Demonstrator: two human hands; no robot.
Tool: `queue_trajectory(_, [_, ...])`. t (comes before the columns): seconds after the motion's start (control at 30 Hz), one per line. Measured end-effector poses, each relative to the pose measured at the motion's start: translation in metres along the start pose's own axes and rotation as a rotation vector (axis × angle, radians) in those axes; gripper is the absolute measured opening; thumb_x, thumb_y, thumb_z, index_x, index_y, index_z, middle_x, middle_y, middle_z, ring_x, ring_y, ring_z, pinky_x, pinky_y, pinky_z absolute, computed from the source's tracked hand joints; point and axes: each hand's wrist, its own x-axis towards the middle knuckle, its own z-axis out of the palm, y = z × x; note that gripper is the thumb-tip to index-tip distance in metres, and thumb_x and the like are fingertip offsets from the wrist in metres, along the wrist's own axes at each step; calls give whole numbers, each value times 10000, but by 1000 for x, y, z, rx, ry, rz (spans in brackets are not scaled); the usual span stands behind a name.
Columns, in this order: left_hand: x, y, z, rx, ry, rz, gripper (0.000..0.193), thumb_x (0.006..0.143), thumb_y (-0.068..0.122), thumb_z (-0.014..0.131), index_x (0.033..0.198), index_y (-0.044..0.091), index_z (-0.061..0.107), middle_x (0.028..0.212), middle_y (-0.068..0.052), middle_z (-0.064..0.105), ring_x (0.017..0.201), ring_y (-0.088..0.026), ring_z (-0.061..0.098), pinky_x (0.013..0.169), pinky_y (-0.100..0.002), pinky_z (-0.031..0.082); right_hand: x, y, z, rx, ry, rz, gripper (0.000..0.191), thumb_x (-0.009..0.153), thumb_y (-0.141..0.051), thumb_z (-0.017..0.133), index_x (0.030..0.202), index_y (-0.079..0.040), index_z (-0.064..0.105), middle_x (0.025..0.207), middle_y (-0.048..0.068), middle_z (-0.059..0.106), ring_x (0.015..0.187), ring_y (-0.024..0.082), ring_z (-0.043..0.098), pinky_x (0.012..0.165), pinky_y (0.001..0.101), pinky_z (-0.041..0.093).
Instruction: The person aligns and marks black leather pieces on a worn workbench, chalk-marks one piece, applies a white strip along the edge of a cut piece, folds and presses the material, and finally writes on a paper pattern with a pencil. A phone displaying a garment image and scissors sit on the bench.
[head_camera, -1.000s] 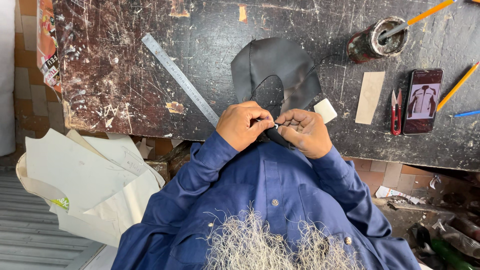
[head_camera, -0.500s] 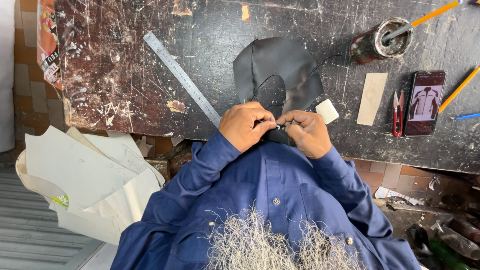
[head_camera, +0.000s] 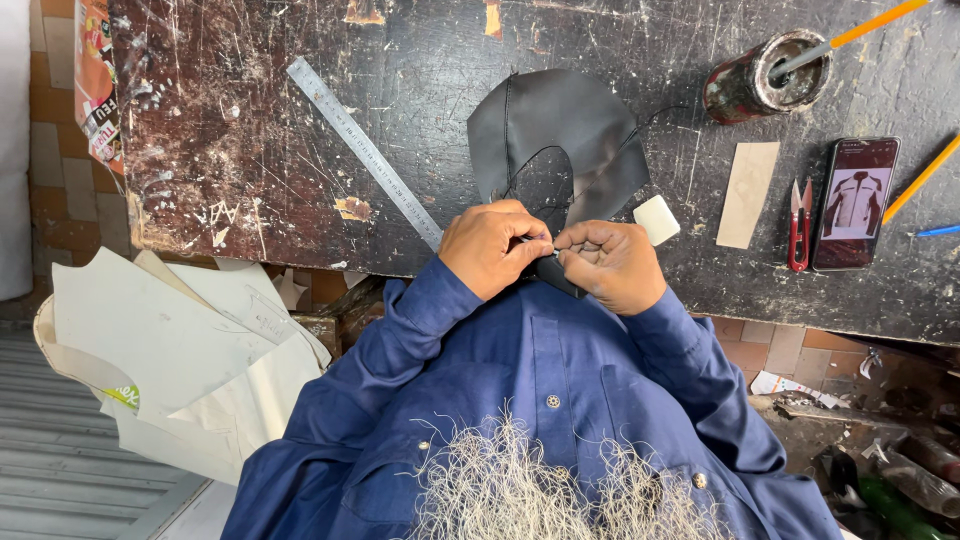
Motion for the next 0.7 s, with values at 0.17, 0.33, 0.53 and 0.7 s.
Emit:
queue_trajectory(0.17, [0, -3, 2, -1, 3, 15, 146, 867, 261, 756, 905, 123, 787, 860, -24, 724, 739, -235, 709, 654, -368, 520, 1, 4, -3, -63, 9, -11, 166, 917, 12, 620, 1030, 68, 728, 768, 8, 681, 636, 27, 593, 558, 197, 481])
queue_trajectory(0.33, [-1, -5, 0, 14, -11, -4, 146, 869, 263, 753, 899, 125, 789, 852, -29, 719, 744, -236, 711, 660, -367, 523, -1, 2, -4, -21, -13, 4, 163, 898, -23, 666, 1021, 68, 722, 774, 31, 707, 631, 43, 623, 563, 200, 503])
queue_trajectory(0.53, [-5, 7, 1, 10, 93, 98, 147, 865, 228, 773, 965, 122, 753, 952, -26, 712, 802, -247, 716, 697, -370, 545, -1, 4, 0, -70, 54, -9, 153, 913, -39, 675, 1018, 64, 719, 807, 31, 723, 680, 22, 634, 585, 185, 512])
queue_trajectory(0.7, [-23, 19, 15, 132, 335, 126, 196, 823, 198, 815, 944, 105, 692, 984, -51, 638, 810, -256, 696, 687, -373, 537, -5, 8, 1, -9, 120, -6, 165, 962, -42, 671, 1066, 68, 734, 835, 40, 720, 660, 27, 584, 565, 185, 453])
